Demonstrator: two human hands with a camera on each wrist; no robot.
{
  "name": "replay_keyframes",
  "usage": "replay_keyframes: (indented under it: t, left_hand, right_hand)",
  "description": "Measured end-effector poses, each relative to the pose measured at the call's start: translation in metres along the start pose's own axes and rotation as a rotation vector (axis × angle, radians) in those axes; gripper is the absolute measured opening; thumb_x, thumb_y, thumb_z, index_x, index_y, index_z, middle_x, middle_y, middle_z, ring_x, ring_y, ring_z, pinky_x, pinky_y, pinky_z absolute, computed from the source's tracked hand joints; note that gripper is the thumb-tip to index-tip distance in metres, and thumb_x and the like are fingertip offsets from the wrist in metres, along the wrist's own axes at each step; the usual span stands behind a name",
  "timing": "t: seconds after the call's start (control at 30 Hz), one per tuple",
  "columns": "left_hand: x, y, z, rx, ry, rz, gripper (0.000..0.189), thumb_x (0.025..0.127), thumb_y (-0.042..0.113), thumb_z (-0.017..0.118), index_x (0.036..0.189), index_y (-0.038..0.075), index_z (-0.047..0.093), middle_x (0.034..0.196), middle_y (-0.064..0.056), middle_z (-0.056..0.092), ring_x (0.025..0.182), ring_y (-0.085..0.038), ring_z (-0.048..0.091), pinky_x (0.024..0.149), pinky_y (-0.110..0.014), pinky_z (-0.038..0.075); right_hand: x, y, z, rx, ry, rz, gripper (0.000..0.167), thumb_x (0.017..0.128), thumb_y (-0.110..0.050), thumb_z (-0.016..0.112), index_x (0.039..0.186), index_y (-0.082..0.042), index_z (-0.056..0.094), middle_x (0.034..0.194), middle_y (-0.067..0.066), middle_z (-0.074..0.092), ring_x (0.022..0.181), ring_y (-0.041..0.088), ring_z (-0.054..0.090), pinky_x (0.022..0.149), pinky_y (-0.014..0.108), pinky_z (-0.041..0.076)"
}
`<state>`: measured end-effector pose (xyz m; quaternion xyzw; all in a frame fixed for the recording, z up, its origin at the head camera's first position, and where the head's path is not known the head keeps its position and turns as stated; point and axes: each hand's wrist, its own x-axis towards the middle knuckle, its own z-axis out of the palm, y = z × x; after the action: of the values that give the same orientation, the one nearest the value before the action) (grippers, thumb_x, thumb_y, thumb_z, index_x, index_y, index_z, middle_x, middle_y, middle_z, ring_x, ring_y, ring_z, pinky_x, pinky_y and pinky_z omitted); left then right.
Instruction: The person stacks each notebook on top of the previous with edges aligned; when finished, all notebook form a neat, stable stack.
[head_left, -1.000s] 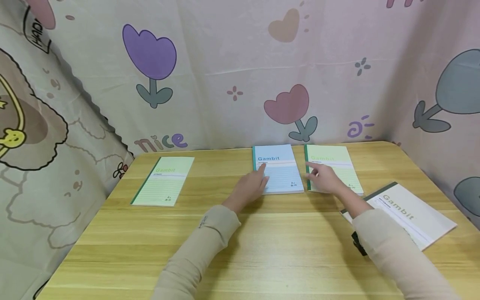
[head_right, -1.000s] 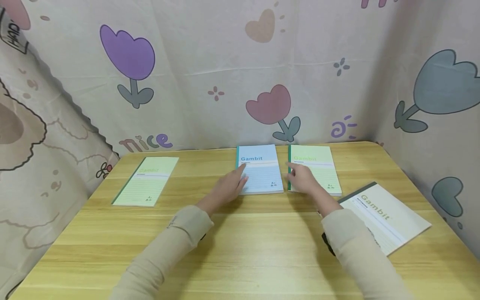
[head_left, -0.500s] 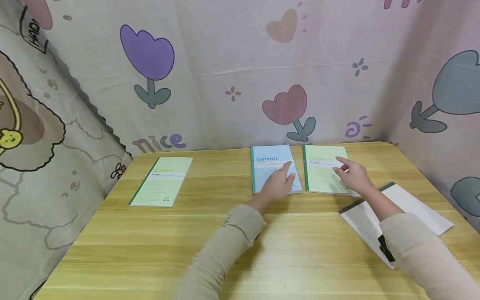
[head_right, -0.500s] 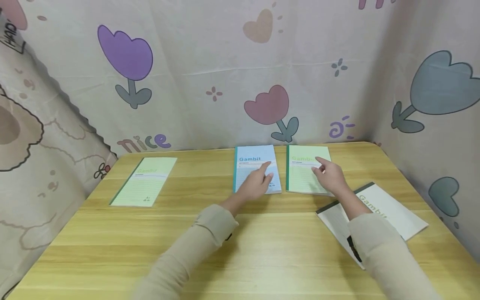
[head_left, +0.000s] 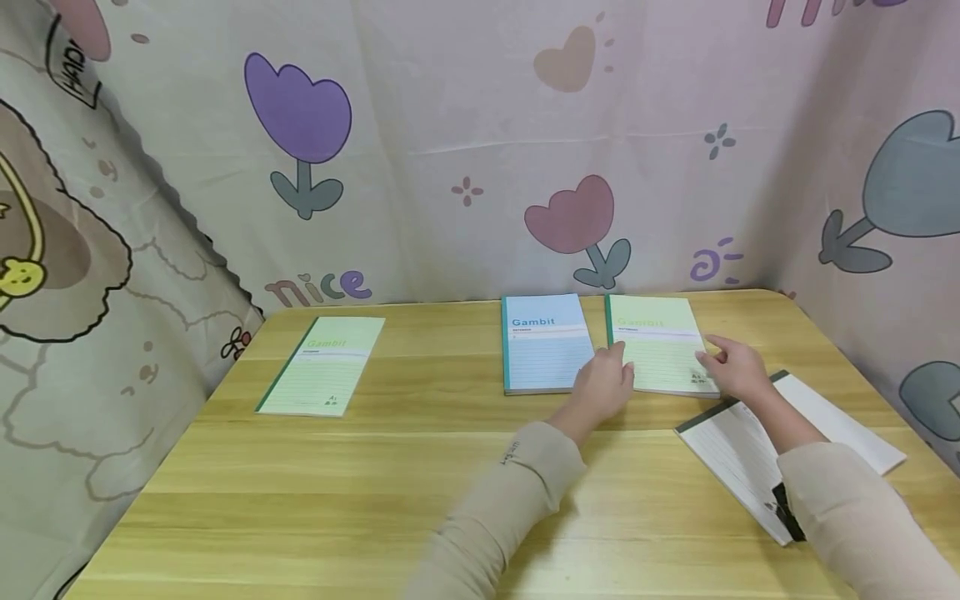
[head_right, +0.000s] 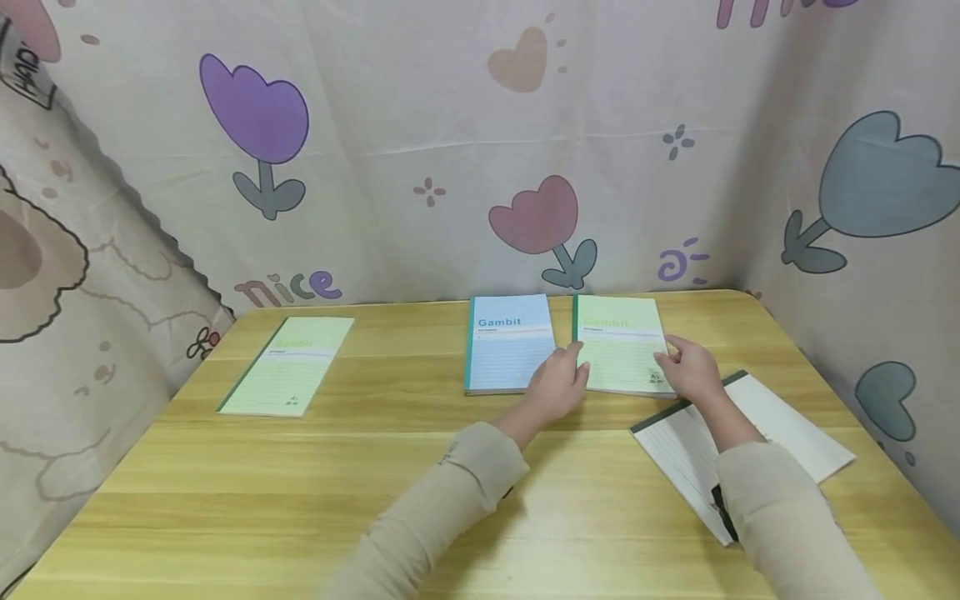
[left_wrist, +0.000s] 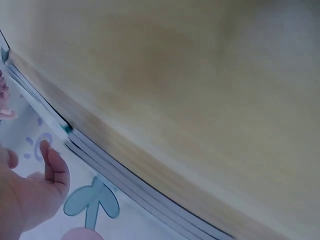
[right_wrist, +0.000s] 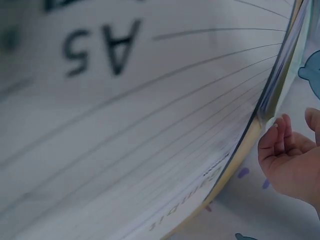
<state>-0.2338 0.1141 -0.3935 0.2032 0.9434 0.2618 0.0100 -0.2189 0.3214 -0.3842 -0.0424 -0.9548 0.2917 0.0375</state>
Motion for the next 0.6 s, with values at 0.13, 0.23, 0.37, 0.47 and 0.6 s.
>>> replay_keyframes:
  t: [0.13,0.23,0.37,0.47,0.6]
  left_hand:
    - [-0.002,0.007,0.008,-0.064,0.008,-0.050,0.041,0.097,0.024,0.046,0.134,0.006,0.046,0.121,-0.008,0.062,0.094,-0.012,0.064,0.076,-0.020,0.053]
    - [-0.006,0.012,0.011,-0.114,0.007,-0.106,0.041,0.097,0.025,0.046,0.133,0.006,0.047,0.121,-0.009,0.062,0.093,-0.013,0.064,0.077,-0.020,0.052]
    - [-0.008,0.018,0.014,-0.198,0.020,-0.179,0.042,0.095,0.024,0.048,0.133,0.006,0.047,0.125,-0.012,0.059,0.094,-0.019,0.065,0.078,-0.024,0.054]
    - [-0.008,0.021,0.015,-0.268,0.014,-0.237,0.042,0.095,0.023,0.048,0.133,0.006,0.048,0.126,-0.013,0.058,0.089,-0.019,0.063,0.076,-0.024,0.052]
    - [-0.007,0.022,0.017,-0.318,-0.002,-0.287,0.043,0.095,0.023,0.048,0.134,0.007,0.047,0.130,-0.012,0.056,0.097,-0.018,0.058,0.084,-0.025,0.049]
  right_hand:
    - [-0.001,0.005,0.001,-0.011,-0.017,0.017,0.055,0.097,-0.024,0.046,0.131,0.017,0.035,0.080,0.016,0.047,0.075,0.026,0.044,0.059,0.028,0.035]
    - [-0.001,0.007,0.000,-0.018,-0.043,0.022,0.057,0.096,-0.023,0.047,0.132,0.018,0.033,0.081,0.018,0.049,0.074,0.025,0.046,0.057,0.027,0.036]
    - [-0.002,0.009,-0.002,-0.038,-0.105,0.032,0.060,0.095,-0.024,0.048,0.133,0.018,0.029,0.090,0.025,0.053,0.075,0.026,0.049,0.057,0.026,0.039]
    - [-0.003,0.010,-0.003,-0.058,-0.151,0.023,0.062,0.094,-0.024,0.049,0.133,0.020,0.028,0.095,0.029,0.054,0.078,0.028,0.051,0.060,0.028,0.042]
    - [-0.003,0.010,-0.005,-0.077,-0.202,0.015,0.064,0.093,-0.025,0.048,0.133,0.020,0.027,0.102,0.034,0.053,0.083,0.032,0.052,0.066,0.033,0.046]
